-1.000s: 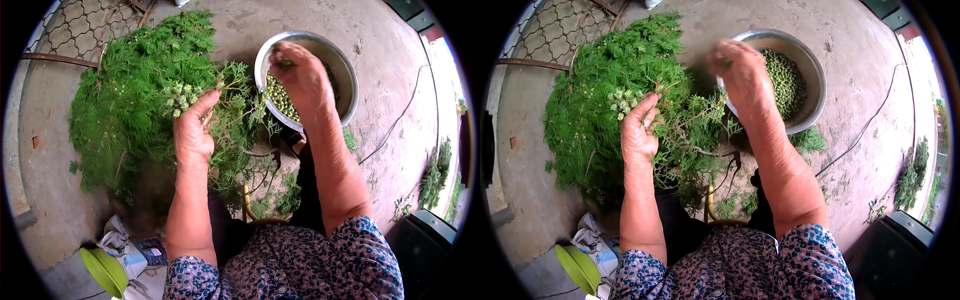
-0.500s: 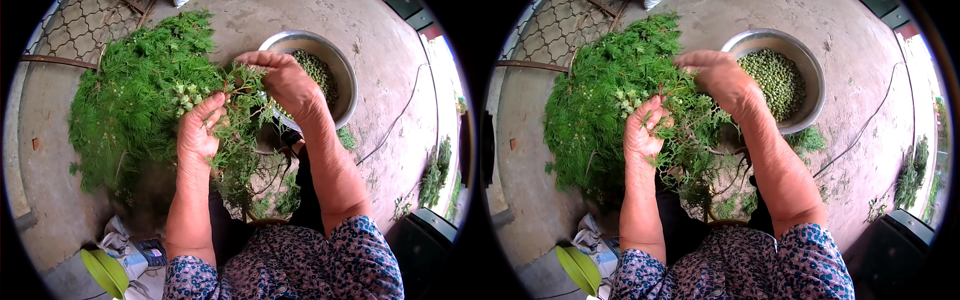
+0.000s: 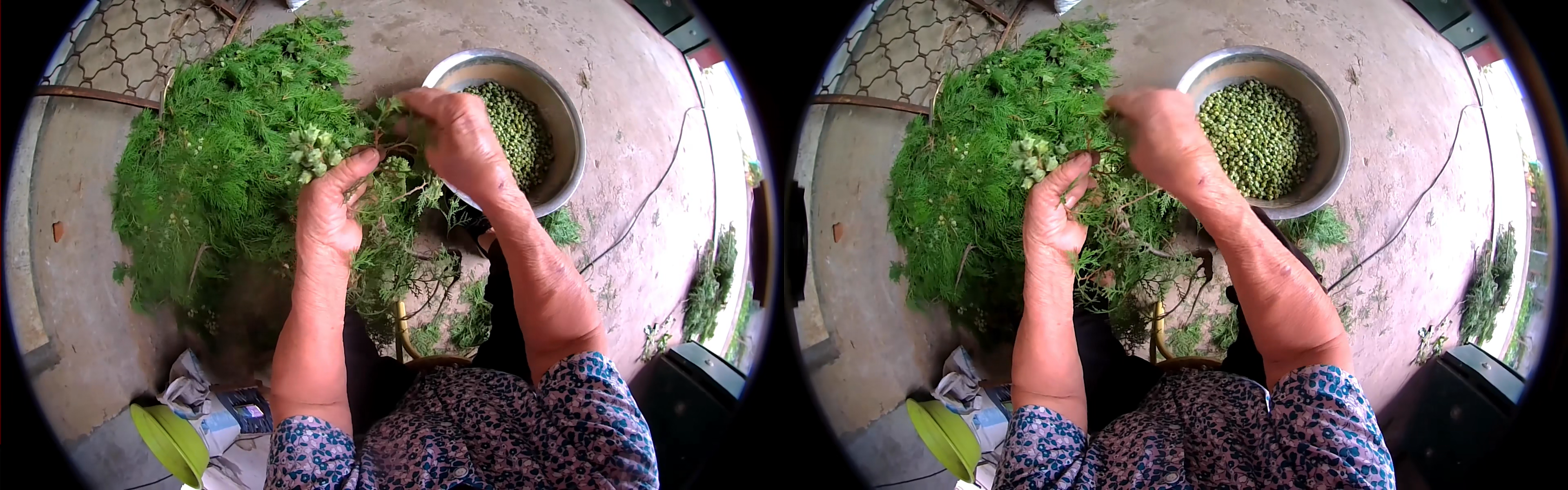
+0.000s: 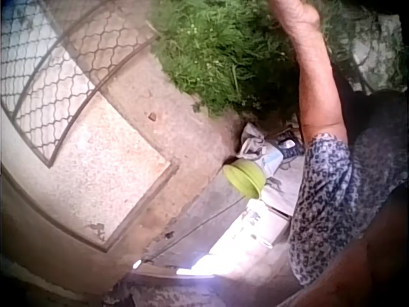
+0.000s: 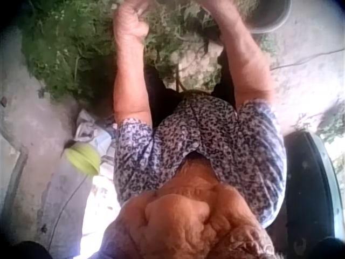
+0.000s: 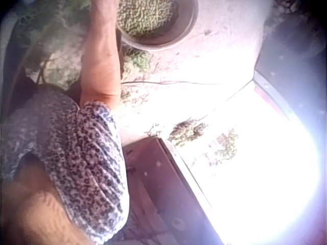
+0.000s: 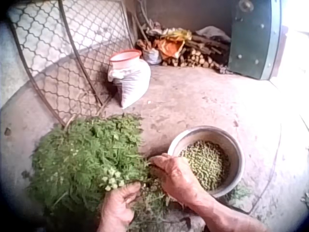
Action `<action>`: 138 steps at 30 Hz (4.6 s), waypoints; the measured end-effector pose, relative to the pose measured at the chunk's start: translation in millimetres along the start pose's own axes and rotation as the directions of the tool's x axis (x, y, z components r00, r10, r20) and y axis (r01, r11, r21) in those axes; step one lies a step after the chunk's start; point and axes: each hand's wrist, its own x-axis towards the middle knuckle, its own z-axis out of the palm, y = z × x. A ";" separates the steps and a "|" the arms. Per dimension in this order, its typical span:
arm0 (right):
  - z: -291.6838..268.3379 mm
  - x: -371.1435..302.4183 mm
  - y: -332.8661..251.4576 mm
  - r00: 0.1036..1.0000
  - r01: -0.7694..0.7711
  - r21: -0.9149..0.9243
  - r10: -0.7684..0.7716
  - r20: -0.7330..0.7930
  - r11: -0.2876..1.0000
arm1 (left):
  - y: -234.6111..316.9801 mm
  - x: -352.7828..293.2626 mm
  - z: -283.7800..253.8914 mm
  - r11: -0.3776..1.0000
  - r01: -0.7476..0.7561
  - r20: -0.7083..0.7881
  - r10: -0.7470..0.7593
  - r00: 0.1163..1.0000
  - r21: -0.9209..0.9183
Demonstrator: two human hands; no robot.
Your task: The person picks small green pods from a pile of leafy branches by hand and places the pods into a metal bowl.
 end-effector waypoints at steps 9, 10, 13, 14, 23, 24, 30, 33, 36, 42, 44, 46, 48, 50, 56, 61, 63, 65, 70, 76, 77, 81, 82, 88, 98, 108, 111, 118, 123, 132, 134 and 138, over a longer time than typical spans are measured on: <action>-67.0 4.6 55.9 0.753 -0.346 -0.698 -0.258 -0.605 0.627 | -0.1 10.5 -18.4 0.998 0.022 -0.016 -0.022 1.000 0.056; -74.5 5.9 62.8 0.729 -0.361 -0.738 -0.322 -0.605 0.570 | 2.5 8.6 -13.7 0.998 0.021 -0.043 -0.018 0.999 0.065; -76.6 4.5 53.6 0.709 -0.352 -0.690 -0.301 -0.637 0.632 | 3.3 8.1 -11.4 0.996 0.029 -0.076 -0.023 0.997 0.080; -74.9 3.8 43.1 0.747 -0.309 -0.620 -0.219 -0.627 0.721 | 3.8 7.9 -11.3 0.996 0.032 -0.080 -0.026 0.996 0.082; 0.2 2.7 -5.4 0.991 -0.057 0.135 0.040 0.127 0.989 | -2.2 21.2 -19.7 0.996 0.037 -0.025 -0.035 0.999 0.085; 2.8 4.5 -5.5 0.985 -0.133 0.124 0.117 0.131 0.983 | -2.7 21.8 -19.6 0.995 0.038 -0.025 -0.036 0.999 0.088; 3.5 3.8 -17.7 0.977 -0.212 0.181 0.209 0.033 0.960 | -5.5 21.5 -19.4 0.999 0.039 0.133 -0.034 0.991 -0.033; 3.3 2.5 -18.3 0.935 -0.334 0.320 0.354 -0.007 0.887 | 3.8 9.6 -11.6 0.999 -0.003 0.140 -0.004 0.990 0.048; 6.6 2.6 -11.7 0.941 -0.289 0.550 0.338 0.014 0.784 | 10.0 7.1 -12.2 0.999 0.010 0.169 -0.016 0.985 0.038; 7.1 -2.1 -24.5 0.936 -0.283 0.577 0.351 -0.007 0.766 | 10.1 8.0 -15.4 0.998 -0.056 0.231 0.048 0.972 0.030; 5.5 -2.7 -24.8 0.933 -0.332 0.505 0.358 0.049 0.797 | 6.7 8.7 -13.6 0.997 -0.064 0.256 0.050 0.965 0.045; 8.6 -2.3 -23.6 0.927 -0.340 0.506 0.373 0.038 0.793 | -0.7 11.2 -13.0 0.991 -0.103 0.195 0.086 0.977 0.081; 8.0 -1.7 -18.8 0.946 -0.264 0.653 0.324 0.031 0.710 | -4.7 11.0 -7.4 0.993 -0.107 0.138 0.099 0.985 0.051; 6.6 -1.9 -13.9 0.950 -0.259 0.620 0.311 0.026 0.740 | -6.0 10.2 -4.8 0.999 -0.027 0.143 0.031 0.989 -0.031; 9.4 -1.1 -13.9 0.949 -0.213 0.782 0.314 0.023 0.586 | -23.1 21.3 -9.3 0.994 -0.112 0.253 0.112 0.961 -0.016; 2.7 0.8 -4.9 0.945 -0.174 0.869 0.327 0.015 0.463 | -24.3 20.5 -4.9 0.987 -0.125 0.090 0.134 0.987 -0.103; 0.9 1.9 -2.5 0.932 -0.137 0.918 0.363 -0.008 0.373 | -17.9 11.4 3.5 0.986 -0.096 -0.061 0.089 0.994 -0.136; 2.9 1.2 -2.3 0.928 -0.153 0.907 0.373 -0.005 0.392 | -14.2 16.0 -1.0 0.985 -0.129 -0.050 0.124 0.991 -0.115; 10.1 -1.5 0.9 0.900 -0.229 0.871 0.435 0.020 0.434 | -6.3 14.0 2.9 0.945 -0.316 -0.069 0.311 0.948 -0.086; 17.0 -0.8 0.7 0.850 -0.312 0.860 0.523 0.063 0.404 | -3.5 10.9 -3.7 0.934 -0.355 -0.007 0.355 0.935 -0.029; 16.7 -0.8 -2.0 0.836 -0.299 0.848 0.549 0.011 0.437 | -1.7 10.7 -6.9 0.939 -0.344 -0.008 0.344 0.939 -0.001; 3.2 0.6 -6.7 0.825 -0.219 0.438 0.404 -0.394 0.872 | 4.4 6.0 -3.9 0.937 -0.342 -0.097 0.348 0.932 0.069; -0.8 0.5 -3.0 0.835 -0.117 0.333 0.275 -0.477 0.935 | 7.0 4.4 -2.3 0.937 -0.332 -0.125 0.344 0.931 0.109; -28.7 -8.2 -25.8 0.778 -0.141 0.175 0.000 0.628 0.974 | 9.7 7.2 -3.3 0.944 -0.308 -0.232 0.328 0.916 0.120; 17.6 -5.5 -10.4 0.988 -0.108 0.228 0.131 -0.087 0.968 | 1.0 6.1 4.1 0.910 -0.403 -0.058 0.409 0.911 0.094; 21.9 -11.3 -13.0 0.933 -0.343 0.435 0.355 0.057 0.833 | -1.2 6.5 -1.1 0.975 -0.224 -0.015 0.224 0.974 0.012; 18.5 -10.5 -11.0 0.889 -0.430 0.604 0.433 0.152 0.671 | -0.8 5.7 1.6 0.973 -0.229 -0.135 0.231 0.963 0.036; 14.4 -11.8 -11.1 0.901 -0.310 0.886 0.403 0.159 0.345 | -0.8 4.1 11.7 0.954 -0.264 -0.331 0.298 0.895 0.144; 21.6 -9.9 -4.3 0.986 -0.045 0.420 0.107 -0.126 0.907 | -1.3 0.6 12.3 0.939 -0.331 -0.136 0.341 0.930 0.091; 20.7 -8.2 -7.7 0.961 0.158 -0.044 -0.164 -0.223 0.986 | -1.8 2.5 8.6 0.935 -0.335 -0.074 0.345 0.936 0.119; 21.0 -7.1 -6.9 0.951 0.209 -0.040 -0.213 -0.225 0.977 | -1.3 1.1 10.3 0.936 -0.336 -0.050 0.342 0.938 0.101; 19.4 -7.3 -4.1 0.959 0.180 0.003 -0.175 -0.222 0.984 | -1.2 0.8 8.6 0.934 -0.339 -0.017 0.343 0.939 0.116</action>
